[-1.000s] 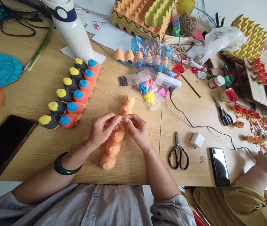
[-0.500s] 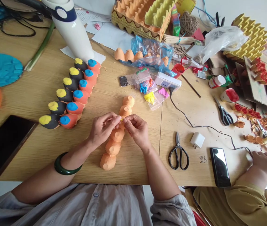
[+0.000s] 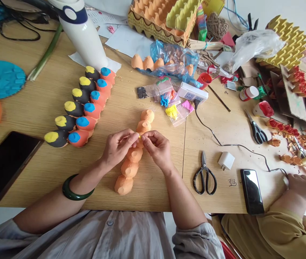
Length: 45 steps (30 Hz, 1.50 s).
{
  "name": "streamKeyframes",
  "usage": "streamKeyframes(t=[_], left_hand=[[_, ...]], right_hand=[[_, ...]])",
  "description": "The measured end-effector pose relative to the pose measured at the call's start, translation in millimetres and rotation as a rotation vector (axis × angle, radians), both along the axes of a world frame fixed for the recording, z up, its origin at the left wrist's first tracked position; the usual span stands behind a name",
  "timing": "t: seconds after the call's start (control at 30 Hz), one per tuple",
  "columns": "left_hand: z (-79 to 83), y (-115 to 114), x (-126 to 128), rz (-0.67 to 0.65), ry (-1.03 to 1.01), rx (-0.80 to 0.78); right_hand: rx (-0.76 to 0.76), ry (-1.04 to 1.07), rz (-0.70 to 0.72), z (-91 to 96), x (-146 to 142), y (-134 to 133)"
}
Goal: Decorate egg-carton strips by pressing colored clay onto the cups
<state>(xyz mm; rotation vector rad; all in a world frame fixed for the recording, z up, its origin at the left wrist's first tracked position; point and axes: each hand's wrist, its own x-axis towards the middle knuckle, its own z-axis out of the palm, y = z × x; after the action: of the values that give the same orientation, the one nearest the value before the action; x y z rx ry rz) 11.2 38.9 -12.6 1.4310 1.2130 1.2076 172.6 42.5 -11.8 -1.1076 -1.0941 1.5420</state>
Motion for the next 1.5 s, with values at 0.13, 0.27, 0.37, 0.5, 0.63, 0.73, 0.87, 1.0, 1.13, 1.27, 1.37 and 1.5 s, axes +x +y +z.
streamKeyframes(t=[0.13,0.27,0.37,0.5,0.63,0.73,0.87,1.0,1.13,1.27,1.37,1.5], left_hand=[[-1.4,-0.3,-0.4,0.019,0.004,-0.026],[-0.9,0.0,0.3,0.008,0.033,0.025],[0.0,0.0,0.6,0.014,0.035,0.036],[-0.4,-0.7,0.5,0.014,0.032,0.027],[-1.5,-1.1,0.2,0.006,0.012,0.006],[-1.6,-1.0,-0.2,-0.01,0.003,-0.001],[-1.2,-1.0,-0.4,-0.018,-0.004,-0.006],[-1.1,0.1,-0.1,0.015,-0.006,-0.022],[-2.5,2.1,0.3,0.067,0.024,-0.022],[-3.5,2.5,0.6,0.101,-0.006,-0.026],[-3.3,2.2,0.4,0.096,-0.043,-0.016],[-3.8,1.9,-0.5,0.044,-0.057,-0.019]], right_hand=[[-0.003,-0.021,-0.01,-0.2,-0.6,-0.1],[0.012,-0.013,-0.014,-0.3,-0.7,-0.6],[0.011,-0.006,-0.03,0.7,-0.2,-0.7],[0.007,0.015,0.019,2.5,0.5,0.1],[0.02,0.001,0.021,1.0,0.6,0.5],[0.03,-0.008,-0.005,-1.3,0.7,0.4],[0.05,-0.008,-0.01,-2.6,0.5,0.4],[0.048,-0.017,-0.013,-2.8,0.5,0.4],[0.024,-0.049,-0.024,-2.3,0.7,0.1],[0.024,-0.048,-0.033,-1.1,0.1,0.0],[0.027,-0.027,-0.048,-0.6,-0.4,0.3],[0.028,-0.03,-0.046,-0.8,-0.2,0.4]])
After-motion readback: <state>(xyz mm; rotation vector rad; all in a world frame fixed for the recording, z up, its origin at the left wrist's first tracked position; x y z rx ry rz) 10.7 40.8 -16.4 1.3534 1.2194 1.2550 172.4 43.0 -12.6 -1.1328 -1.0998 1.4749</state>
